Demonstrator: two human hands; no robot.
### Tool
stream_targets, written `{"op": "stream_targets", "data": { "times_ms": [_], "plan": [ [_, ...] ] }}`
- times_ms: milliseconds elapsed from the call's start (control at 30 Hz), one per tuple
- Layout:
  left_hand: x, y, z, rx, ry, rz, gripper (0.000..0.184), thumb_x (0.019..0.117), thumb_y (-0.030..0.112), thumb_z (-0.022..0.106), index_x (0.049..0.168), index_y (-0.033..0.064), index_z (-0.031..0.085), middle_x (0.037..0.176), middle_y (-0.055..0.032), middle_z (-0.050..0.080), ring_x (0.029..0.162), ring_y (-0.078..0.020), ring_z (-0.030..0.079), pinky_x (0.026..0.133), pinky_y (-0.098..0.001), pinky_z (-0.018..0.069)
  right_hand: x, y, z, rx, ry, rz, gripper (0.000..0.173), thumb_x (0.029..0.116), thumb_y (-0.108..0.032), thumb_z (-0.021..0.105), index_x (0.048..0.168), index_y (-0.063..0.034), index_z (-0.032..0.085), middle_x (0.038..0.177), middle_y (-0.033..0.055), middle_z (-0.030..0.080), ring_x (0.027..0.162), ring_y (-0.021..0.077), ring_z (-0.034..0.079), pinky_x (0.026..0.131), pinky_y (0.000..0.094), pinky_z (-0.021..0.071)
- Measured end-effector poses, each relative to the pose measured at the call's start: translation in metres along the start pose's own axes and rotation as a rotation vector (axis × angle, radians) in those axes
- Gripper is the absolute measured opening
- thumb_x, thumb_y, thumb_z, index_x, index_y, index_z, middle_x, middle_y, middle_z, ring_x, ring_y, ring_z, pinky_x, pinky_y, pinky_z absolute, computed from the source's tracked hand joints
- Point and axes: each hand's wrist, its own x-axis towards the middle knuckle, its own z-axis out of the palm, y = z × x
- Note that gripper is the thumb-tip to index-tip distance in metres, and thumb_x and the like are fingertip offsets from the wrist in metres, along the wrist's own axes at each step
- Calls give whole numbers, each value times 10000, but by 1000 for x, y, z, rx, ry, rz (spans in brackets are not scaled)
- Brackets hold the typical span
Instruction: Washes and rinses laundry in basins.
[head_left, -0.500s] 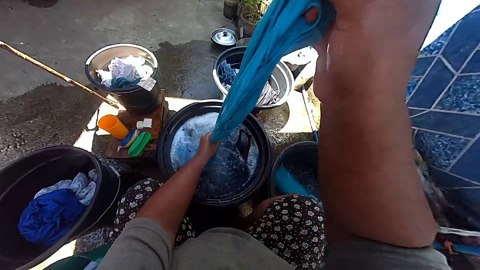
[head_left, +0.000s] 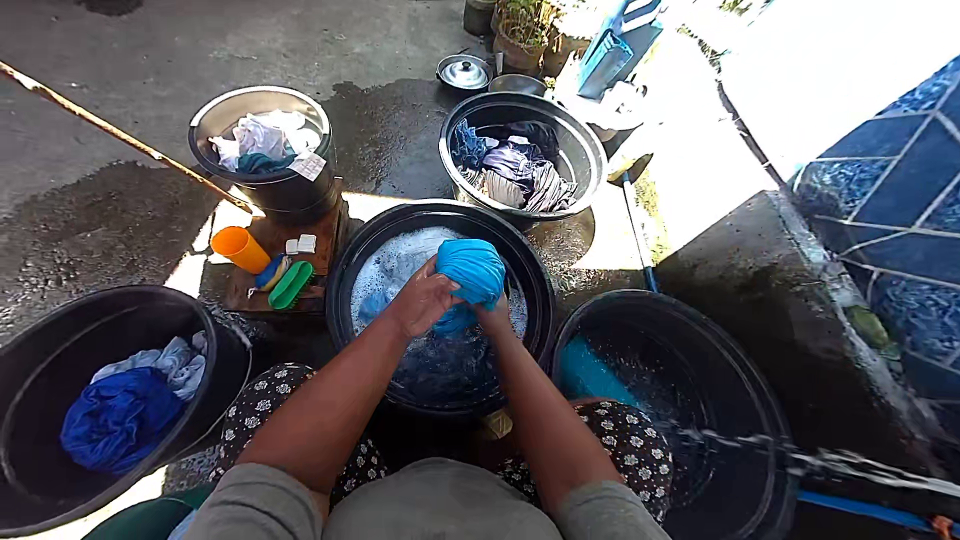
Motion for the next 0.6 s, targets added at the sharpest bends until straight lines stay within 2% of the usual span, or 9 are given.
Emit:
{"op": "stream_targets", "data": {
  "times_ms": [67, 133, 200, 233, 300, 333, 433, 500, 600],
  "plan": [
    [2, 6, -11, -92, 23, 89, 393, 870, 171, 635, 1247, 187, 525, 1074, 28, 710, 966, -106, 703, 865, -308, 593, 0, -15, 13, 297, 146, 47, 580, 852, 73, 723, 1381, 97, 488, 1275, 225, 621, 1163, 219, 622, 999, 396, 537],
    [3, 16, -29, -65, 205, 171, 426, 919, 405, 673, 1246, 163, 547, 1090, 7, 711, 986, -118, 701, 876, -312, 593, 1, -44, 16, 384, 210, 28, 486, 911, 37, 675, 1365, 66, 504, 1237, 187, 635, 1123, 180, 632, 974, 385, 547],
    [11, 15, -43, 4, 529, 139, 500, 1054, 497, 471, 1336, 85, 498, 1177, -69, 665, 1062, -159, 670, 919, -353, 573, 2, -80, 17, 431, 206, -20, 562, 854, 30, 713, 1361, 62, 475, 1233, 170, 619, 1118, 161, 624, 969, 353, 550],
    [15, 5, -47, 21, 686, 58, 585, 1060, 539, 449, 1421, 80, 480, 1299, -106, 624, 1161, -199, 630, 972, -398, 544, 2, -98, 22, 467, 195, -45, 580, 824, 24, 725, 1345, 60, 473, 1212, 167, 620, 1095, 161, 629, 945, 351, 556],
    [15, -27, -46, 0, 737, -74, 726, 1036, 657, 374, 1551, 147, 392, 1548, -129, 460, 1395, -300, 468, 1094, -545, 433, -3, -129, 37, 621, 143, -68, 572, 860, 35, 685, 1374, 36, 434, 1207, 141, 609, 1079, 151, 632, 932, 353, 565],
    [12, -40, -40, -76, 689, -103, 741, 1025, 701, 315, 1563, 196, 378, 1571, -111, 437, 1421, -309, 439, 1095, -575, 414, -6, -140, 45, 722, 114, -74, 551, 888, 33, 654, 1384, 10, 415, 1201, 112, 605, 1077, 136, 631, 937, 348, 563],
    [17, -48, -25, -467, 515, 26, 741, 943, 822, 217, 1241, 265, 602, 1128, -4, 699, 1047, -166, 683, 825, -419, 599, -16, -144, 59, 912, 52, -80, 507, 924, -31, 605, 1391, -73, 411, 1201, 50, 613, 1098, 121, 629, 959, 371, 557],
    [24, -33, -33, -507, 438, 174, 767, 952, 800, 191, 1229, 220, 609, 1100, -33, 716, 1044, -191, 690, 855, -455, 592, -26, -127, 55, 883, 25, -43, 536, 966, -56, 566, 1458, -112, 361, 1280, 35, 582, 1165, 110, 598, 1001, 368, 531],
    [33, -8, -52, -364, 476, 340, 544, 1071, 537, 206, 1219, 168, 576, 1121, -39, 703, 1048, -169, 681, 879, -416, 582, -42, -80, 37, 696, -81, 63, 747, 928, 24, 652, 1568, -66, 278, 1444, 120, 513, 1262, 160, 566, 1042, 372, 520]
  ]
}}
